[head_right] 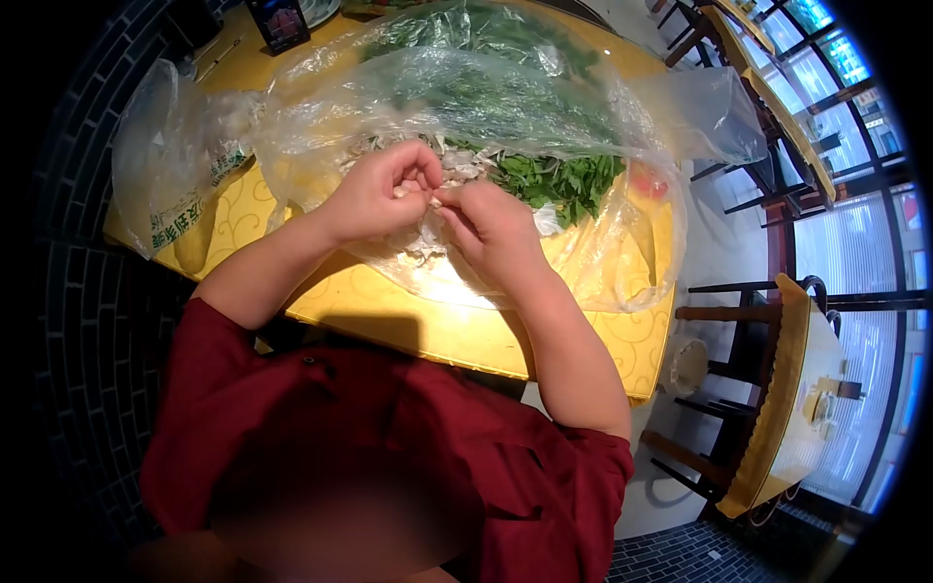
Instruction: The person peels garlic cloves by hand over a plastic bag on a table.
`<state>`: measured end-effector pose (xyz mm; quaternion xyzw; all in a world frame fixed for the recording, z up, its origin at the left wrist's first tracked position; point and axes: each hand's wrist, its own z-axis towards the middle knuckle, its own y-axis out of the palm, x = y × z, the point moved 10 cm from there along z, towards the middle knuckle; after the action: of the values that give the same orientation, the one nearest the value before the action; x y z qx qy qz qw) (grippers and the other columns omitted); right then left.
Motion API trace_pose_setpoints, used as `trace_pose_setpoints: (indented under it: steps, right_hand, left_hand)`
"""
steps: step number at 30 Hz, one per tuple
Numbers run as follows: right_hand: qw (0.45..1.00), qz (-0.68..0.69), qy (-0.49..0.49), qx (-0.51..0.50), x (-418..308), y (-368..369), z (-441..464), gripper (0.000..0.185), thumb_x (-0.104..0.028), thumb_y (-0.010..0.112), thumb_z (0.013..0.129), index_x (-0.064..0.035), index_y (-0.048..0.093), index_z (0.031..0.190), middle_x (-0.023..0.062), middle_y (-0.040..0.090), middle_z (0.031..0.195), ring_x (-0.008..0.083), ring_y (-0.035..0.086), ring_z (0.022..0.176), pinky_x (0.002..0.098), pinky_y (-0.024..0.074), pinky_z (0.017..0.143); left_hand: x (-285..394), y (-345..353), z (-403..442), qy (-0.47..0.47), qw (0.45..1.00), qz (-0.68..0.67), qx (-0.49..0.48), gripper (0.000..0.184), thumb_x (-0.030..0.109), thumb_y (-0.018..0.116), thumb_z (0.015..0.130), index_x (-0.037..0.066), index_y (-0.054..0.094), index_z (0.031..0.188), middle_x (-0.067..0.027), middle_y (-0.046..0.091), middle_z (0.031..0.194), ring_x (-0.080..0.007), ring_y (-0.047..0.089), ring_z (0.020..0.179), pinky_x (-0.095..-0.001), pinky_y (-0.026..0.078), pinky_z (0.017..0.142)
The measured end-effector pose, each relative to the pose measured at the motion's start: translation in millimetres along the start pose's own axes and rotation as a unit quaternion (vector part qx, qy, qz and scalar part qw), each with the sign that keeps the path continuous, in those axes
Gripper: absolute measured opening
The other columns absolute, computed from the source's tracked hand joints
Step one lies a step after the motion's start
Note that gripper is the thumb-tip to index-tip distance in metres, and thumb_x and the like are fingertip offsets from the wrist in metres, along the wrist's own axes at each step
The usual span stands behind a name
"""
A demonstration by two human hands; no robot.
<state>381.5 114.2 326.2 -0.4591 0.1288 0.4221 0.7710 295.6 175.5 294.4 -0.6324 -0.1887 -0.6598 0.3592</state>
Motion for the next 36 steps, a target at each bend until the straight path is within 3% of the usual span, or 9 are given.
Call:
trace_pose_setpoints:
  steps: [4, 16, 22, 25, 28, 36]
  right_hand:
    - [0.999, 0.032, 0.013, 0.016, 2.6, -2.7, 0.9, 0.016, -0.008, 0.065, 0.078, -0.0062, 0.062, 0.094, 0.0109, 0.059, 0.077, 0.0272, 0.058, 0.069, 0.0341, 0.0464, 0.061]
    - [0.998, 0.051, 0.023, 0.024, 5.5, -5.7, 0.8, 0.018, -0.009, 0.066, 0.077, -0.0057, 0.062, 0.094, 0.0105, 0.059, 0.077, 0.0264, 0.057, 0.068, 0.0328, 0.0460, 0.060]
    - [0.999, -0.007, 0.005, 0.035, -0.3, -10.4, 2.0, 0.018, -0.009, 0.066, 0.076, -0.0053, 0.061, 0.093, 0.0109, 0.057, 0.075, 0.0275, 0.056, 0.067, 0.0342, 0.0454, 0.059]
    - [0.998, -0.042, -0.011, 0.038, -6.2, -11.9, 3.0, 0.020, -0.004, 0.069, 0.075, -0.0064, 0.064, 0.094, 0.0088, 0.060, 0.078, 0.0226, 0.059, 0.067, 0.0291, 0.0468, 0.058]
    - [0.999, -0.031, -0.013, 0.034, -6.8, -9.9, 2.5, 0.019, -0.009, 0.067, 0.074, -0.0058, 0.061, 0.092, 0.0114, 0.057, 0.075, 0.0285, 0.057, 0.068, 0.0356, 0.0460, 0.060]
    - [0.999, -0.041, -0.007, 0.021, -1.3, -3.6, 0.9, 0.018, -0.008, 0.066, 0.075, -0.0053, 0.061, 0.092, 0.0129, 0.058, 0.078, 0.0294, 0.058, 0.071, 0.0355, 0.0473, 0.062]
  left_hand:
    - [2.6, 1.5, -0.1, -0.003, 1.000, -0.012, -0.011, 0.018, 0.004, 0.060, 0.079, 0.002, 0.052, 0.094, 0.0013, 0.052, 0.082, -0.0037, 0.049, 0.073, -0.0185, 0.041, 0.065]
    - [-1.8, 0.8, 1.7, 0.010, 1.000, -0.007, -0.026, 0.019, 0.005, 0.060, 0.081, 0.001, 0.052, 0.097, -0.0007, 0.055, 0.088, -0.0059, 0.052, 0.078, -0.0195, 0.044, 0.069]
    - [5.7, -7.6, -0.8, -0.018, 0.995, 0.084, 0.045, 0.013, 0.007, 0.062, 0.078, 0.002, 0.058, 0.089, -0.0006, 0.058, 0.080, -0.0057, 0.052, 0.071, -0.0206, 0.044, 0.064]
    - [15.9, -8.3, -2.9, 0.030, 0.987, 0.144, 0.065, 0.009, 0.009, 0.064, 0.075, 0.003, 0.060, 0.081, -0.0007, 0.057, 0.074, -0.0064, 0.052, 0.067, -0.0219, 0.043, 0.061]
    - [18.1, -7.8, -3.8, 0.064, 0.984, 0.150, 0.072, 0.008, 0.008, 0.063, 0.074, 0.003, 0.060, 0.079, -0.0018, 0.057, 0.071, -0.0077, 0.051, 0.063, -0.0229, 0.043, 0.058]
    - [26.1, -8.8, -6.9, 0.097, 0.972, 0.197, 0.086, 0.006, 0.007, 0.058, 0.073, 0.003, 0.056, 0.075, -0.0025, 0.054, 0.067, -0.0097, 0.050, 0.060, -0.0237, 0.041, 0.055]
